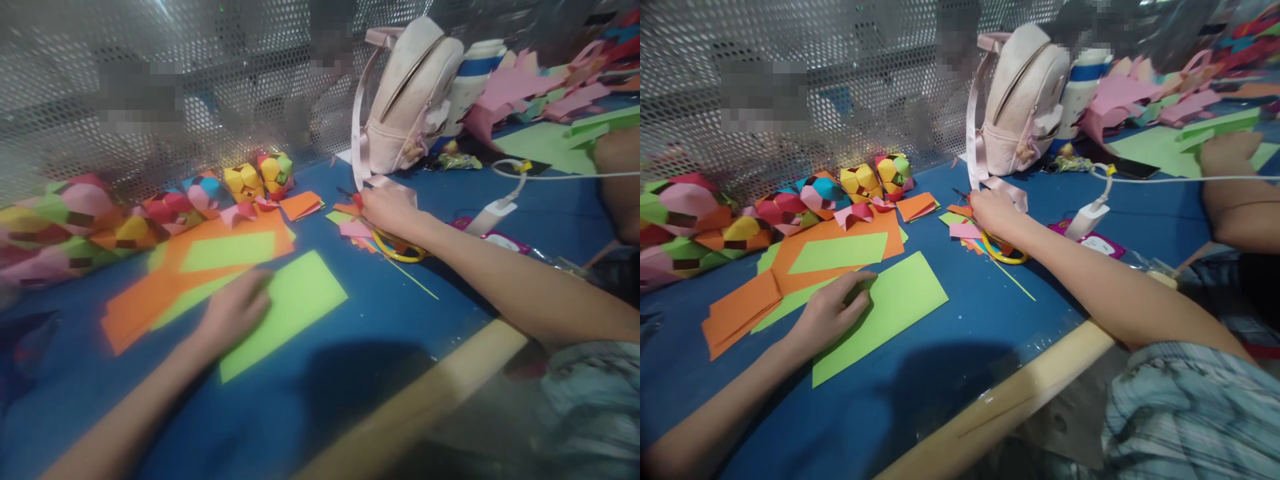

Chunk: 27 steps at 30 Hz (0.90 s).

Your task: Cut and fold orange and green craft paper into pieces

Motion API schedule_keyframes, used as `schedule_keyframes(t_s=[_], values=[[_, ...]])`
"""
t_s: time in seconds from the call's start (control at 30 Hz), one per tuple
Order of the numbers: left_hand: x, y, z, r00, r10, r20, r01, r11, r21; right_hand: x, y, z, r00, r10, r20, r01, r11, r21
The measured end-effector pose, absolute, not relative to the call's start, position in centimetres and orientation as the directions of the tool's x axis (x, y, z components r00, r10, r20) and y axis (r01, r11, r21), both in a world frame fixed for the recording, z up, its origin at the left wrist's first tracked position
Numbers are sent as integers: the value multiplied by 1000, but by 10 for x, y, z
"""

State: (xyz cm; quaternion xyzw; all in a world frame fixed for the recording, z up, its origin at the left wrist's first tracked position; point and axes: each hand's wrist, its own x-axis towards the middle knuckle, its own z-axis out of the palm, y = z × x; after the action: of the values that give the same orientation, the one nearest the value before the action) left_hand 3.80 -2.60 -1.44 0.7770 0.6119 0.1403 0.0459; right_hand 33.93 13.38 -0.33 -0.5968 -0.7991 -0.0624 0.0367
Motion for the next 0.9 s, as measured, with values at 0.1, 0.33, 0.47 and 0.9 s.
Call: schedule_keyframes(t_s=[0.1,0.33,0.47,0.9], values=[[38,-26,-12,168,975,143,936,-204,286,340,128,5,-243,949,198,970,242,34],[36,-25,-14,136,983,125,920,-172,351,339,87,36,-329,909,257,901,384,-204],[33,-24,-17,180,967,179,898,-236,372,344,67,31,-517,831,206,781,556,-285],[38,-24,-6,261,938,229,857,-334,393,361,41,2,-512,853,108,853,519,-52]])
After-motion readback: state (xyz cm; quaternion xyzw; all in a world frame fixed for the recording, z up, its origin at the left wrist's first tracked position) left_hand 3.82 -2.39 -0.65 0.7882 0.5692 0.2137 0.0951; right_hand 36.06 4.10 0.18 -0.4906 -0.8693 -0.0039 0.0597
